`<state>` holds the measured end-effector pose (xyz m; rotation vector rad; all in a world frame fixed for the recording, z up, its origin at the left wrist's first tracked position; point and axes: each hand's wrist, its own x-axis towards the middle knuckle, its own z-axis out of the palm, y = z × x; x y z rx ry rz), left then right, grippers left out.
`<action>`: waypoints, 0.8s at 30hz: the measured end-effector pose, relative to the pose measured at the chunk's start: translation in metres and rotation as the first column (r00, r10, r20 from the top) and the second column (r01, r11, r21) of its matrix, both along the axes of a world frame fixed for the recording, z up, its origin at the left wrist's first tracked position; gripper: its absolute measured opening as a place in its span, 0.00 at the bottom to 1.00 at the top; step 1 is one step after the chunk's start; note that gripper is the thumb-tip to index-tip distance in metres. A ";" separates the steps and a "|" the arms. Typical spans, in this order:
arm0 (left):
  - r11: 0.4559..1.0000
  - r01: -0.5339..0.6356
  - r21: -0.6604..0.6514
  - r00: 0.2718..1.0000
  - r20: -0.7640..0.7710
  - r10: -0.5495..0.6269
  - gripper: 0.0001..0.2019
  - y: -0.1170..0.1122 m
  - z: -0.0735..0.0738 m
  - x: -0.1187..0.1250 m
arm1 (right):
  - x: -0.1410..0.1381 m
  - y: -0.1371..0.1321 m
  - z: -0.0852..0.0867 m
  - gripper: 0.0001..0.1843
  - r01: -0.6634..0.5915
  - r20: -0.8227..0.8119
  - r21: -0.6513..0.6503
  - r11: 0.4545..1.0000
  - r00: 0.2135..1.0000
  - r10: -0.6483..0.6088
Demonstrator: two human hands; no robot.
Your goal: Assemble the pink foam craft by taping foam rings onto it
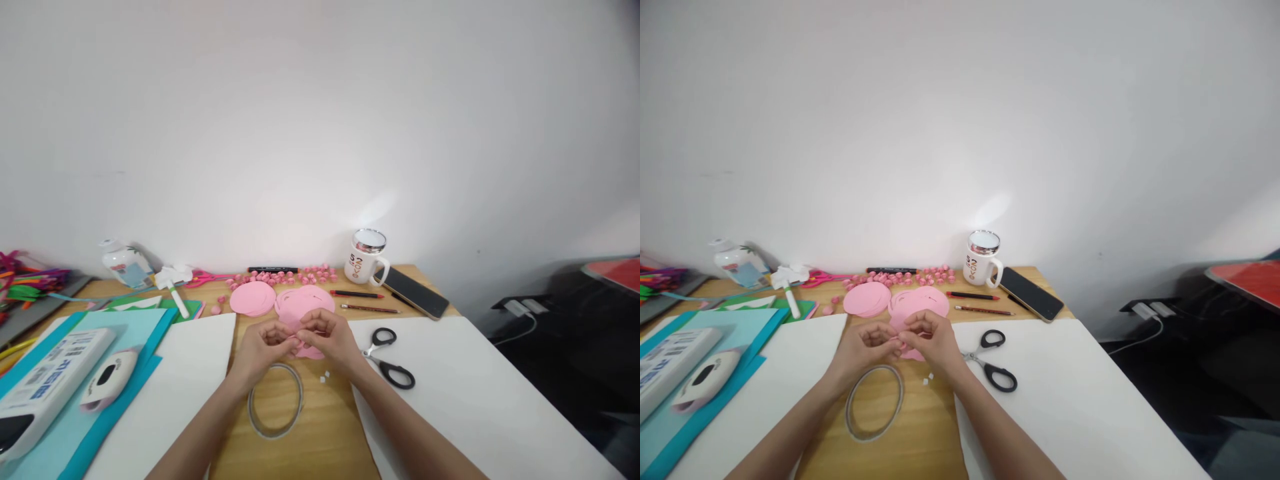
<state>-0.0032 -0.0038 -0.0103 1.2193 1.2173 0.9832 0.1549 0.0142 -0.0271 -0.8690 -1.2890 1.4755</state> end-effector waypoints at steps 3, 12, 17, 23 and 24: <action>1.000 -0.003 0.026 0.996 -0.094 0.005 0.10 0.000 0.002 0.001 | -0.002 -0.001 0.002 0.13 0.017 -0.012 0.021 1.000 1.000 -0.017; 0.974 -0.207 -0.089 0.936 0.272 0.223 0.09 -0.002 0.008 0.002 | -0.011 -0.009 0.003 0.13 -0.022 -0.042 -0.032 0.999 0.999 0.021; 0.971 -0.136 -0.199 0.900 0.384 0.204 0.10 -0.004 0.010 0.008 | -0.022 -0.016 -0.003 0.19 -0.173 -0.276 -0.204 0.964 0.955 0.113; 0.977 -0.112 -0.183 0.912 0.371 0.174 0.10 -0.008 0.010 0.014 | -0.024 -0.016 -0.006 0.23 -0.140 -0.428 -0.330 0.934 0.903 -0.015; 0.976 -0.119 -0.181 0.913 0.367 0.179 0.10 -0.008 0.009 0.015 | -0.024 -0.016 -0.006 0.22 -0.141 -0.431 -0.337 0.931 0.902 -0.019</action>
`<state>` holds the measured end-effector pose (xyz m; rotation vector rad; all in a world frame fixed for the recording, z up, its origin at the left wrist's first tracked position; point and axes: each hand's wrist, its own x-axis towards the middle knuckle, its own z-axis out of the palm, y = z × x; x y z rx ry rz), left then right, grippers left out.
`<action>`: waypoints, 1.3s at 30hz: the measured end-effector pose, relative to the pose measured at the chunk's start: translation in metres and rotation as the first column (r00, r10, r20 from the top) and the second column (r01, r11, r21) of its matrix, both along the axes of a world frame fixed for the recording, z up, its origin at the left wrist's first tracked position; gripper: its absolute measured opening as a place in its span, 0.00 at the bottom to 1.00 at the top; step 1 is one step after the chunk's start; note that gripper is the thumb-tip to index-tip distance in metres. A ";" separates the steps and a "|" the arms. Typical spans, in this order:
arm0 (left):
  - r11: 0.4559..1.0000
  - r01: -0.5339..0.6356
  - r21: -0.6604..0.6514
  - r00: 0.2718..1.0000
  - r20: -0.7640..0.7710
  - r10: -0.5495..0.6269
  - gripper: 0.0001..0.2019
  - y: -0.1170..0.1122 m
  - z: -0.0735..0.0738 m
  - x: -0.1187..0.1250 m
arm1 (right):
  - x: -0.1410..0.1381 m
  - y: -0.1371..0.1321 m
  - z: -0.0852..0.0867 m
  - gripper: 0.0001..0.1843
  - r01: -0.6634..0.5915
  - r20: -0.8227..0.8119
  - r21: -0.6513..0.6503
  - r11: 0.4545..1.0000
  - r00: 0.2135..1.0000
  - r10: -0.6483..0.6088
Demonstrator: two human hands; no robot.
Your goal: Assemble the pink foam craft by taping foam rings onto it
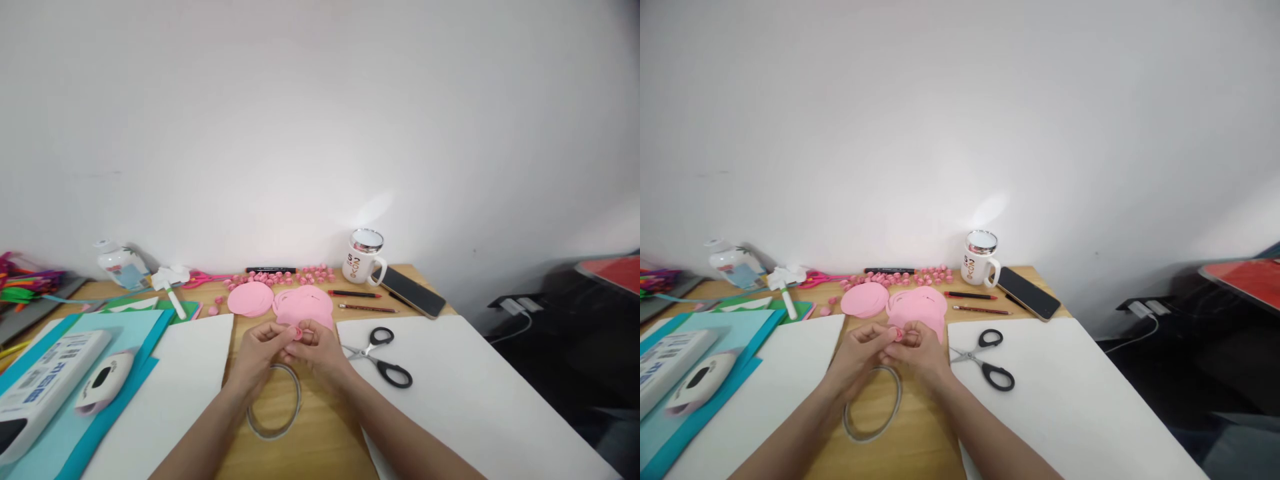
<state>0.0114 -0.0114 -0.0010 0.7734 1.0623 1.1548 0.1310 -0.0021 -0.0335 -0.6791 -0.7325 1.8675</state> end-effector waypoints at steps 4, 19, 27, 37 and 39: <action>1.000 -0.015 0.024 1.000 -0.025 0.016 0.09 0.001 -0.003 -0.001 | 0.003 0.001 0.001 0.19 -0.008 0.059 0.035 0.999 0.998 0.006; 0.988 -0.068 0.135 0.972 -0.213 0.096 0.15 0.003 0.001 -0.005 | 0.014 0.004 0.013 0.20 -0.024 0.336 0.101 0.995 0.942 -0.011; 0.984 -0.110 0.143 0.936 -0.317 0.151 0.11 0.004 0.006 -0.004 | 0.022 0.007 0.013 0.17 0.015 0.354 0.136 0.991 0.933 -0.063; 0.978 -0.016 0.209 0.922 -0.376 0.096 0.12 0.004 -0.003 -0.005 | 0.020 0.003 0.020 0.16 0.041 0.336 0.192 0.981 0.936 -0.105; 0.970 0.022 0.242 0.904 -0.419 0.083 0.09 0.004 -0.002 -0.005 | 0.019 0.003 0.021 0.15 0.051 0.322 0.197 0.979 0.940 -0.113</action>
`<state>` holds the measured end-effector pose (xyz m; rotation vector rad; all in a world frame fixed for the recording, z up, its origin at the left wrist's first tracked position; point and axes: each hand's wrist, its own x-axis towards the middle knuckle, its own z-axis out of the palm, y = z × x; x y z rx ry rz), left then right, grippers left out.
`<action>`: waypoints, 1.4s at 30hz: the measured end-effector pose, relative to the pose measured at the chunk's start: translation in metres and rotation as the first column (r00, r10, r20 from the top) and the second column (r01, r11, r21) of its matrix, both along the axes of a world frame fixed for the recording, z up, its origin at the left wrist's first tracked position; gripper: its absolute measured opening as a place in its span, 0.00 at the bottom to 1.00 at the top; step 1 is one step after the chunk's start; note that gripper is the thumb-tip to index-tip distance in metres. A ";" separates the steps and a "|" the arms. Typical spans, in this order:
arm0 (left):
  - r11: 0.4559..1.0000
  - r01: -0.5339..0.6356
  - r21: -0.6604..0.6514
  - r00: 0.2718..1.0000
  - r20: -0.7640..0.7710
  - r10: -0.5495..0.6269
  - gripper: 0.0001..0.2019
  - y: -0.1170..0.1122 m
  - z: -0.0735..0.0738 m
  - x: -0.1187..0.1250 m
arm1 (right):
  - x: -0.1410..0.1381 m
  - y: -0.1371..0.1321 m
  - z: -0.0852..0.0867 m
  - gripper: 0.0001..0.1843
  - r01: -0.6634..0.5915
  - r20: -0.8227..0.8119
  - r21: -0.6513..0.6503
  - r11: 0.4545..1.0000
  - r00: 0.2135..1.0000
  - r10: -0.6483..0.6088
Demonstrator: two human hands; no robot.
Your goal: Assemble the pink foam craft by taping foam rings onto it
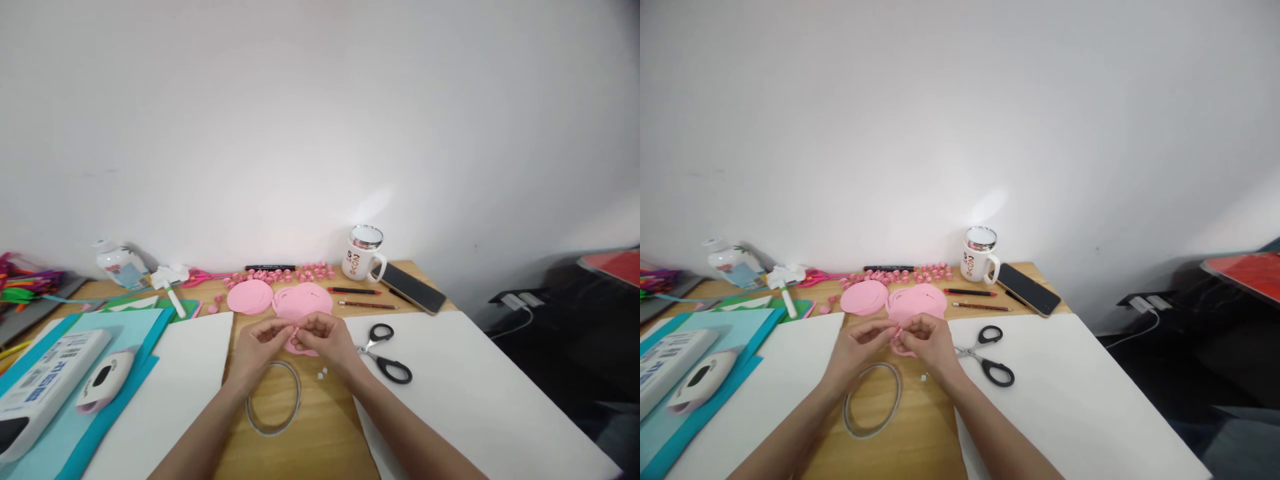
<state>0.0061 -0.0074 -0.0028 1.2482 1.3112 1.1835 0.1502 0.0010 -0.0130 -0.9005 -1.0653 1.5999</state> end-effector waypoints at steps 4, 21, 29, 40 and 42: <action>0.999 0.015 0.031 0.999 -0.044 -0.013 0.07 0.000 -0.001 0.000 | -0.002 0.001 -0.002 0.14 0.021 0.025 0.028 0.999 0.999 -0.021; 0.996 0.048 0.080 0.997 -0.071 -0.043 0.06 -0.003 -0.003 0.002 | -0.007 0.003 -0.015 0.14 0.107 0.093 0.103 0.989 0.989 -0.117; 1.000 -0.009 0.014 1.000 0.013 0.009 0.08 0.001 -0.007 -0.001 | -0.003 0.001 -0.010 0.09 0.089 0.134 0.179 0.980 0.984 -0.114; 0.987 -0.123 -0.100 0.965 0.221 0.142 0.12 -0.002 -0.004 0.007 | -0.009 -0.004 -0.005 0.17 0.087 -0.030 -0.022 0.996 0.996 -0.088; 0.985 -0.137 -0.108 0.960 0.233 0.158 0.13 -0.002 -0.003 0.008 | -0.010 -0.004 -0.004 0.18 0.100 -0.042 -0.041 0.994 0.994 -0.102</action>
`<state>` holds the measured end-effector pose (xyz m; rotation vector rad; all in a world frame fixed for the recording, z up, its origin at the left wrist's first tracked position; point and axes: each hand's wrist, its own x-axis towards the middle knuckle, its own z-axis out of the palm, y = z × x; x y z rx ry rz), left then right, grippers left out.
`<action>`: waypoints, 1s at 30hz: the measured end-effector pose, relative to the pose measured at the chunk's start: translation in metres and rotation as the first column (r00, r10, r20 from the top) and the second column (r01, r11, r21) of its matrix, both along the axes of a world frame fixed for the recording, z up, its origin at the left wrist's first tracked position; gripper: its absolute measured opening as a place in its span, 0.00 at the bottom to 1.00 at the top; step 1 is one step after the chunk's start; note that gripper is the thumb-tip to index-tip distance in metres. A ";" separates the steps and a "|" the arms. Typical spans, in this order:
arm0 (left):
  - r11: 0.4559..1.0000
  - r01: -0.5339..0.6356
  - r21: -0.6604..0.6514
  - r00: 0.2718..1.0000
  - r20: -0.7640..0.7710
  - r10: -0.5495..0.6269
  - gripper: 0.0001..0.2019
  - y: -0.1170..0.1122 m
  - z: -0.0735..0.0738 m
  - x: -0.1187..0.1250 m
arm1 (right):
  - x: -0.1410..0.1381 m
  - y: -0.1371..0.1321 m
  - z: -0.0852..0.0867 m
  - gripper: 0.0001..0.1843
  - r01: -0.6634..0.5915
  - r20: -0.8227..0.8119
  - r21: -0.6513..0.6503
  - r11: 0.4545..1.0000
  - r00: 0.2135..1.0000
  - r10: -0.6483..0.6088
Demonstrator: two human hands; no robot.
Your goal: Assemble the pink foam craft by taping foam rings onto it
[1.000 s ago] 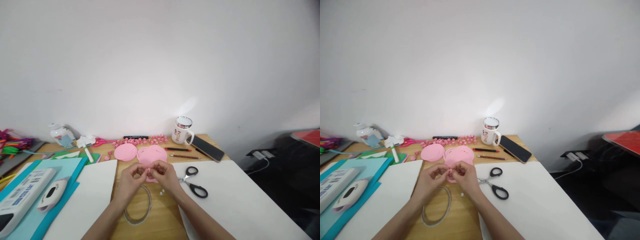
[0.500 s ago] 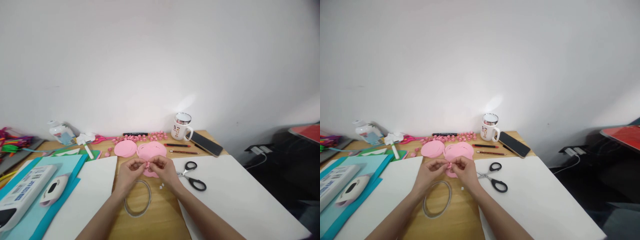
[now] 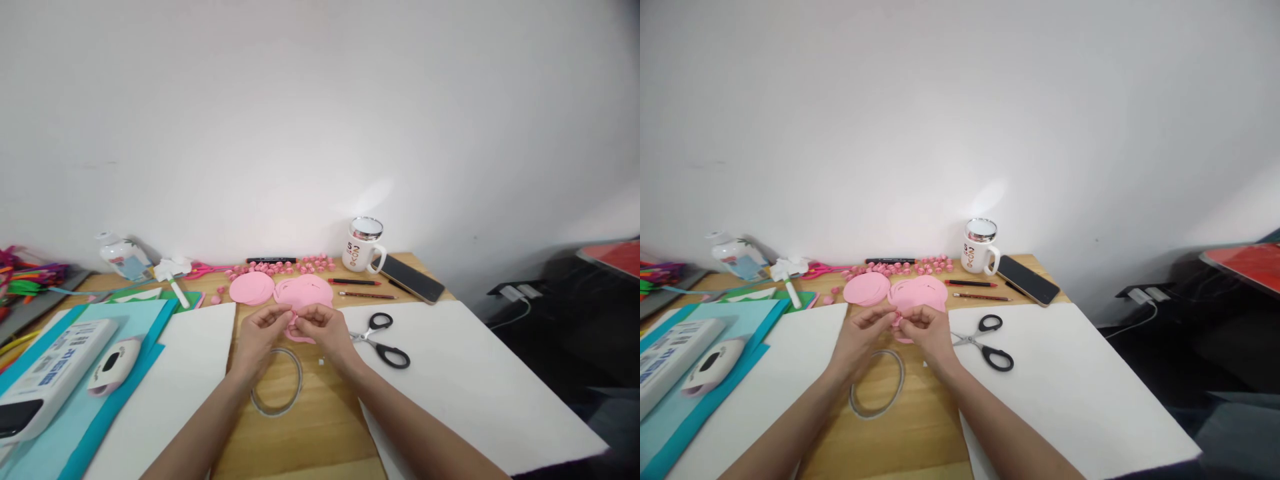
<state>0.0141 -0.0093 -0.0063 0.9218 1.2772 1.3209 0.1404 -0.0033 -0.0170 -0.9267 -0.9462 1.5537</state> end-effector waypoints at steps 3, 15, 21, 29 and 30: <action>1.000 0.005 0.002 1.000 -0.003 -0.005 0.12 0.000 0.001 0.001 | -0.001 -0.001 0.002 0.18 0.023 -0.010 -0.014 1.000 1.000 -0.023; 0.997 0.045 0.065 0.980 -0.195 -0.031 0.09 -0.001 0.000 -0.004 | 0.002 -0.003 0.009 0.13 0.050 0.039 0.054 0.997 0.998 -0.052; 0.989 0.094 0.116 0.960 -0.274 -0.059 0.09 -0.002 0.003 -0.005 | 0.002 -0.003 0.007 0.12 0.054 0.034 0.061 0.997 0.998 -0.056; 0.973 0.147 0.181 0.937 -0.342 -0.078 0.07 -0.001 0.003 -0.006 | 0.003 -0.003 0.006 0.12 0.051 0.042 0.084 0.995 0.998 -0.054; 0.968 0.159 0.193 0.932 -0.353 -0.083 0.06 -0.001 0.003 -0.006 | 0.003 -0.002 0.005 0.12 0.052 0.053 0.086 0.995 0.997 -0.056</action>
